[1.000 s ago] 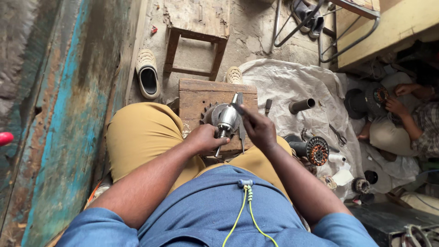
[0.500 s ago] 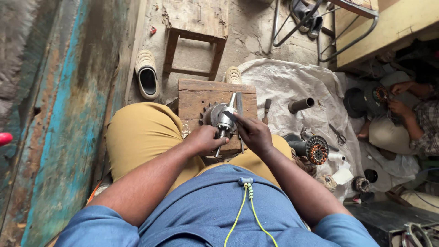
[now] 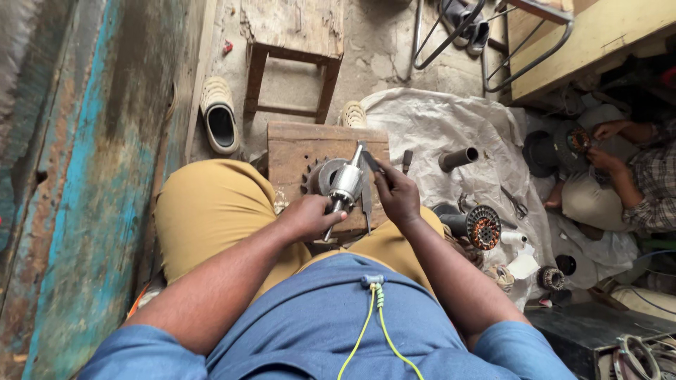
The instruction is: The person uses a flat metal tool to scrape and clean the surface of a motor rotor held on a wooden block. They repeatedly rotate the rotor and scrape different sections while seated in a workshop.
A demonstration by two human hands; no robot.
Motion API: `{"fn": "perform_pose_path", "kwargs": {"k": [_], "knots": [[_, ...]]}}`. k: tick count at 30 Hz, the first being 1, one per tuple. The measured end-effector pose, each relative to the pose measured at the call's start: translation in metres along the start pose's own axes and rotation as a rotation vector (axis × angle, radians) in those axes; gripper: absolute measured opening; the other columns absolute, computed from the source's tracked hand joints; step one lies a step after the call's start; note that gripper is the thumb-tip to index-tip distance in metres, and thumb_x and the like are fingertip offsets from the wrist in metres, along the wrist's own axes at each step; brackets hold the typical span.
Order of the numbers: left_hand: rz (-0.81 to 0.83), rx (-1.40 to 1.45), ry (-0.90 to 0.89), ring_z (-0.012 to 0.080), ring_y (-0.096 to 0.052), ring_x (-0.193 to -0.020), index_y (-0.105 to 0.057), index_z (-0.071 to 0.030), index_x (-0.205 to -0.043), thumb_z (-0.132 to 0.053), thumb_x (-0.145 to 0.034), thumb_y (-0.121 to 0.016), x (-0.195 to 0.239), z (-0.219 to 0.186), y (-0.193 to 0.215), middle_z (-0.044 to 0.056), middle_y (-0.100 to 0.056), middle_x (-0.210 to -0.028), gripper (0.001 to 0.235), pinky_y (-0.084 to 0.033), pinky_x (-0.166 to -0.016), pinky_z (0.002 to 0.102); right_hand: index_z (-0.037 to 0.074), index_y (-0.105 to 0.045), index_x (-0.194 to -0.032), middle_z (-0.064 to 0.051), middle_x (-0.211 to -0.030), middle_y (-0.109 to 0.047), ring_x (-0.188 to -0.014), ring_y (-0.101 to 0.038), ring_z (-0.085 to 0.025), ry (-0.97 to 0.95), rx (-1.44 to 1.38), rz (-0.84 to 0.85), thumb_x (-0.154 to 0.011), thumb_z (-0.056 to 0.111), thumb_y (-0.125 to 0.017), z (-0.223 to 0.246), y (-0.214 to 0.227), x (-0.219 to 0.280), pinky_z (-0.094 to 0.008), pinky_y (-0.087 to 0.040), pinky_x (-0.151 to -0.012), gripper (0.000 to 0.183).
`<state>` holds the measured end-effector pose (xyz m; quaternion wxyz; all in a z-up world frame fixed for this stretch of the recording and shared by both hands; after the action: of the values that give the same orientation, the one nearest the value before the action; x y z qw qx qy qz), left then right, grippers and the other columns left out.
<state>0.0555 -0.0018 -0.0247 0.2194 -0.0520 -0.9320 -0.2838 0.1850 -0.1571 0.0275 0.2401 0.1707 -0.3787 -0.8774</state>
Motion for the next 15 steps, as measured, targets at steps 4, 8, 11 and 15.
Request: {"fn": "perform_pose_path", "kwargs": {"k": [4,8,11,15], "knots": [[0.011,0.027,0.019,0.0334,-0.073,-0.086,-0.076,-0.009,-0.100,-0.055,-0.091,-0.063,0.006,0.002,0.000,0.016,-0.075,-0.088,0.049,-0.054,-0.078,0.048,0.013,-0.069,-0.131,-0.011,-0.083,-0.072,-0.070,-0.069,-0.022,0.102,-0.015,-0.029,-0.101,0.017,-0.068,0.010,0.005,0.006,-0.035,-0.055,-0.066,0.030],[0.066,0.080,0.074,0.0313,-0.074,-0.083,-0.075,-0.007,-0.101,-0.056,-0.093,-0.061,0.000,0.005,-0.009,0.016,-0.076,-0.086,0.051,-0.055,-0.076,0.047,0.012,-0.068,-0.134,-0.013,-0.099,-0.074,-0.080,-0.070,-0.021,0.420,0.023,0.011,-0.103,0.018,-0.065,0.031,-0.005,0.026,-0.033,-0.056,-0.071,0.031],[0.076,0.130,0.079,0.0295,-0.074,-0.081,-0.075,-0.006,-0.101,-0.054,-0.093,-0.062,-0.004,0.010,-0.012,0.016,-0.075,-0.085,0.050,-0.055,-0.074,0.045,0.012,-0.070,-0.131,-0.010,-0.084,-0.071,-0.068,-0.066,-0.018,0.240,0.083,-0.003,-0.101,0.018,-0.068,0.014,-0.008,0.007,-0.033,-0.053,-0.064,0.031],[0.073,0.154,0.074,0.0283,-0.073,-0.076,-0.075,-0.003,-0.098,-0.053,-0.092,-0.066,-0.009,0.016,-0.014,0.017,-0.075,-0.081,0.051,-0.054,-0.072,0.043,0.010,-0.070,-0.131,-0.006,-0.075,-0.068,-0.063,-0.062,-0.014,0.011,-0.012,-0.020,-0.101,0.018,-0.068,-0.011,0.006,-0.009,-0.030,-0.050,-0.059,0.031]]}}
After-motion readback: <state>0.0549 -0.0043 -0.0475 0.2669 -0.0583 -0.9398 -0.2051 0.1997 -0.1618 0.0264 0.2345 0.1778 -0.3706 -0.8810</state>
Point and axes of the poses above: each hand's wrist, its own x-axis away from the middle knuckle, its own y-axis out of the back of the hand, z = x × y, the point moved 7 cm from there along -x, towards the middle knuckle
